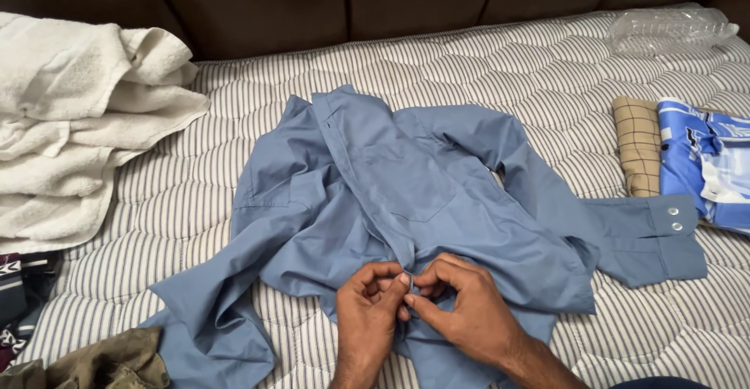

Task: The person lays a light blue shirt on a bed and buttons it from the collar down to the cuffs. The shirt remains unfolded on the bed throughout the process.

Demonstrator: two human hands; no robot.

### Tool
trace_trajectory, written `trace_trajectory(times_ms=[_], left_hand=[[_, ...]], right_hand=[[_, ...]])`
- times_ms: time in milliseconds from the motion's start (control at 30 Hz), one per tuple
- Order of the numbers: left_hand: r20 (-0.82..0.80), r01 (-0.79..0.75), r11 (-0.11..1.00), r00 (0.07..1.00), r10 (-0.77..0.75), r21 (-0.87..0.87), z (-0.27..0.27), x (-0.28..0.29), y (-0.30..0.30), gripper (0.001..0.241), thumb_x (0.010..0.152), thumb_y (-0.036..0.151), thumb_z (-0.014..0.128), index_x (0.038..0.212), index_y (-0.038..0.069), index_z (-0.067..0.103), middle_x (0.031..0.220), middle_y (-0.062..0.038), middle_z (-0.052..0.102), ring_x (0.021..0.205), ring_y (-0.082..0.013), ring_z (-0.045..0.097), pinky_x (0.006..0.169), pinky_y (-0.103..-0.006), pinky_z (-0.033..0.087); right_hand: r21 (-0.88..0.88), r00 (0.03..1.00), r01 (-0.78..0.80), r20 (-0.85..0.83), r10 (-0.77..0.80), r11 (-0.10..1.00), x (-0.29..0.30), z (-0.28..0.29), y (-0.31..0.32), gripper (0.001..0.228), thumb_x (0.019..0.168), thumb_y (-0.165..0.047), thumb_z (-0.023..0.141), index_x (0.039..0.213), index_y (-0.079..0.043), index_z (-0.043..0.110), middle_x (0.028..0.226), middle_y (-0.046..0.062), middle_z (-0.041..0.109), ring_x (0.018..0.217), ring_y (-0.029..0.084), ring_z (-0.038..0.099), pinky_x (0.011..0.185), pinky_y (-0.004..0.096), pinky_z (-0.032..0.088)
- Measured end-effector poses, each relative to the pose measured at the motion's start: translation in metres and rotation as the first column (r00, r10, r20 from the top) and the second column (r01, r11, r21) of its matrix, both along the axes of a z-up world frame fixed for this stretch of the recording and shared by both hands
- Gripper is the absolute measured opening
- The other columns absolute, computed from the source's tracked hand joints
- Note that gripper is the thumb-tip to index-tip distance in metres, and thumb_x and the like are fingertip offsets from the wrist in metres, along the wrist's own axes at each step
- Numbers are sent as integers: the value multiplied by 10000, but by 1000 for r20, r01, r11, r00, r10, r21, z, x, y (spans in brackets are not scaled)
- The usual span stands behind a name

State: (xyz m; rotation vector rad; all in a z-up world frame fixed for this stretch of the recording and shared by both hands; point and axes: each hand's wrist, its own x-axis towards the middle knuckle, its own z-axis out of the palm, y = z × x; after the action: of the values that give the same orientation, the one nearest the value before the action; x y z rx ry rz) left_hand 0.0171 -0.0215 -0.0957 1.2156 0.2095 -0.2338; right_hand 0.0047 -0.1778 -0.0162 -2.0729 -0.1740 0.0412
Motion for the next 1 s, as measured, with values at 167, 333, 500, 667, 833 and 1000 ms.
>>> trace_trajectory(times_ms=[167,333,500,667,833,1000], left_hand=[[-26,41,999,999,-42,-36,0,4,2,152,894,55,736,1007,-47,718,692,-57,698,521,-85,599,486,-224,460],[6,41,999,999,-41,-4,13,2,0,152,896,90,751,968,-41,729,770,-62,757,577,-69,620,523,-214,477],[10,-13,996,1000,13,88,36,3,3,162,902,108,744,977,-36,732,773,-55,768,627,-82,673,594,-225,557],[23,-50,994,999,48,98,55,12,13,228,932,94,705,1118,-38,707,942,-163,751,809,-182,713,687,-298,544],[458,-43,987,888,-32,153,64,0,7,666,925,24,626,1519,74,328,1597,-171,391,1469,-283,441,1116,-384,440],[488,-223,755,861,-144,617,73,-21,-2,281,896,53,662,1175,43,694,1287,-172,616,1218,-332,608,966,-385,514]], right_hand=[[-21,1000,-5,-10,4,1000,1,-8,-2,152,789,-122,814,853,-9,735,771,34,665,710,122,666,656,277,537],[267,997,53,-76,-33,962,7,-40,-9,88,900,-91,714,887,-7,736,816,-10,671,750,53,625,678,249,513],[309,962,252,-182,-202,917,15,-57,-21,112,961,-110,668,924,-11,705,745,-30,567,674,43,492,598,235,420],[352,940,336,-189,-285,873,24,-37,-38,117,1003,-114,661,975,-5,696,693,20,532,597,84,443,530,252,344],[435,949,225,106,-298,872,25,20,-28,183,920,-62,630,1102,-65,608,1066,41,756,954,49,720,779,219,575],[-109,967,239,-60,-246,965,3,4,-20,223,846,-162,782,1033,-43,755,884,95,771,778,157,714,674,292,550]])
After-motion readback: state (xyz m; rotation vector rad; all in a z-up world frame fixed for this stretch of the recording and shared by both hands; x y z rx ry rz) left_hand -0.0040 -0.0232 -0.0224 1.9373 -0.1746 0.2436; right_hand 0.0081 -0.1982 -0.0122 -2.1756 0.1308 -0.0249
